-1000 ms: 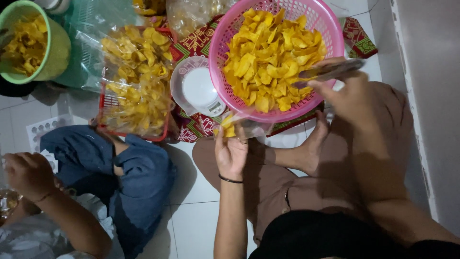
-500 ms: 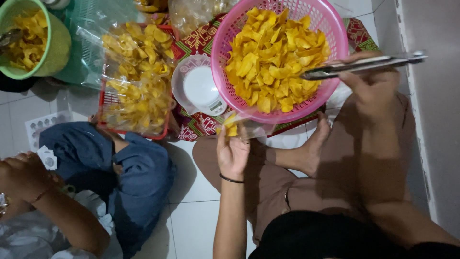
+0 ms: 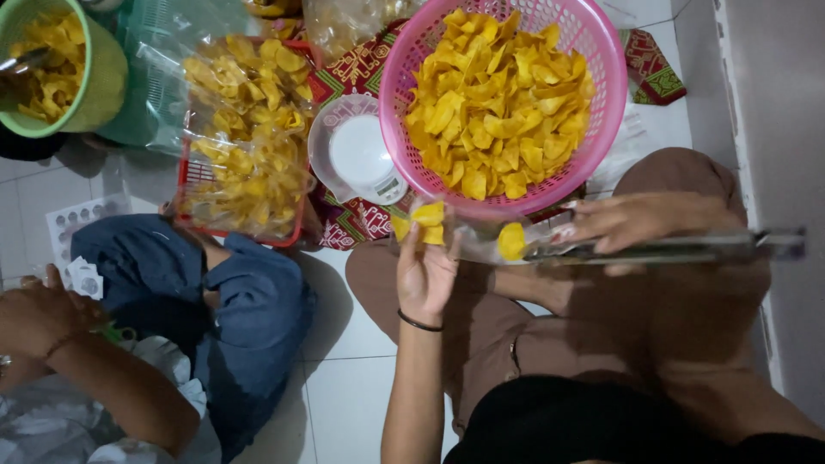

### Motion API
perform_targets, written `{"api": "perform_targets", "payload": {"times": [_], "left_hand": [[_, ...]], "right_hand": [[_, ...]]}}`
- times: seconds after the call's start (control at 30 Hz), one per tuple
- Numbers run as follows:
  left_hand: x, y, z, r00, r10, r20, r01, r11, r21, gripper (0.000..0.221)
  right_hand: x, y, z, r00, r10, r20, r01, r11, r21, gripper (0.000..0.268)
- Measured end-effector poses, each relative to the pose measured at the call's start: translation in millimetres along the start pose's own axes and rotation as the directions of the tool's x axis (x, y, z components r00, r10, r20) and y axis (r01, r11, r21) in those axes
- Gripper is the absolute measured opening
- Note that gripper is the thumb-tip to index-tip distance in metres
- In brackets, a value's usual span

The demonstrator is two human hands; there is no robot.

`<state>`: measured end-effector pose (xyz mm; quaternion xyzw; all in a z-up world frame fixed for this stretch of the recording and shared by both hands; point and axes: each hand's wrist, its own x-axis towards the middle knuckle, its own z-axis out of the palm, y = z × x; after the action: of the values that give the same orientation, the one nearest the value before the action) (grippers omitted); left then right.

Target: Workers are sitting on the floor manually packing yellow chips from a large basket into individual plastic bags using tongs.

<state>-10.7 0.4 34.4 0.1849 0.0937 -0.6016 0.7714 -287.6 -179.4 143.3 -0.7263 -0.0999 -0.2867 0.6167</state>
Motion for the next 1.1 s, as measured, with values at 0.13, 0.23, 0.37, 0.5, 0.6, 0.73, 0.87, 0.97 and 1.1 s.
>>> {"api": "perform_targets", "payload": {"times": [0.13, 0.23, 0.37, 0.5, 0.6, 0.73, 0.87, 0.97, 1.1], "left_hand": [[-5.6, -4.1, 3.0, 0.982, -0.042, 0.182, 0.054, 0.997, -0.06, 0.045], [-6.2, -8.9, 9.2, 0.977, -0.051, 0.205, 0.063, 0.997, -0.052, 0.048], [-7.6, -10.7, 11.3, 0.971, -0.071, 0.227, 0.089, 0.994, -0.071, 0.046], [-7.5, -11.9, 13.1, 0.973, -0.054, 0.225, 0.072, 0.995, -0.074, 0.049], [-6.9, -13.9, 17.6, 0.984, -0.017, 0.179, 0.028, 0.998, -0.062, 0.047], [5.3, -3.0, 5.5, 0.99, 0.04, 0.133, -0.026, 0.994, -0.105, 0.038], [26.9, 32.6, 26.3, 0.971, 0.076, 0.227, -0.059, 0.995, -0.082, 0.039], [60.0, 65.1, 31.3, 0.982, 0.138, 0.132, -0.138, 0.99, -0.014, 0.031], [110.3, 103.5, 16.4, 0.996, 0.085, -0.01, -0.085, 0.996, 0.017, 0.037]], "right_hand": [[-19.5, 18.5, -6.4, 0.961, 0.027, 0.274, 0.05, 0.961, -0.272, 0.053], [-10.5, 12.1, 9.2, 0.989, 0.095, 0.113, -0.024, 0.859, -0.511, 0.044], [-22.4, 29.6, 5.3, 0.992, 0.022, 0.127, 0.067, 0.751, -0.657, 0.036], [-42.4, 50.4, -8.3, 0.984, -0.071, 0.162, 0.162, 0.727, -0.668, 0.058], [-77.9, 78.0, -41.0, 0.966, -0.08, 0.247, 0.187, 0.875, -0.446, 0.079], [-101.6, 26.4, -86.1, 0.975, 0.132, 0.178, -0.041, 0.898, -0.438, 0.072], [-60.9, -16.5, -20.2, 0.946, -0.014, -0.323, -0.117, 0.916, -0.384, 0.074], [-65.4, -34.2, -23.2, 0.873, 0.011, -0.487, -0.239, 0.881, -0.409, 0.06], [-54.0, -36.8, -30.4, 0.926, 0.044, -0.374, -0.215, 0.878, -0.428, 0.067]]}}
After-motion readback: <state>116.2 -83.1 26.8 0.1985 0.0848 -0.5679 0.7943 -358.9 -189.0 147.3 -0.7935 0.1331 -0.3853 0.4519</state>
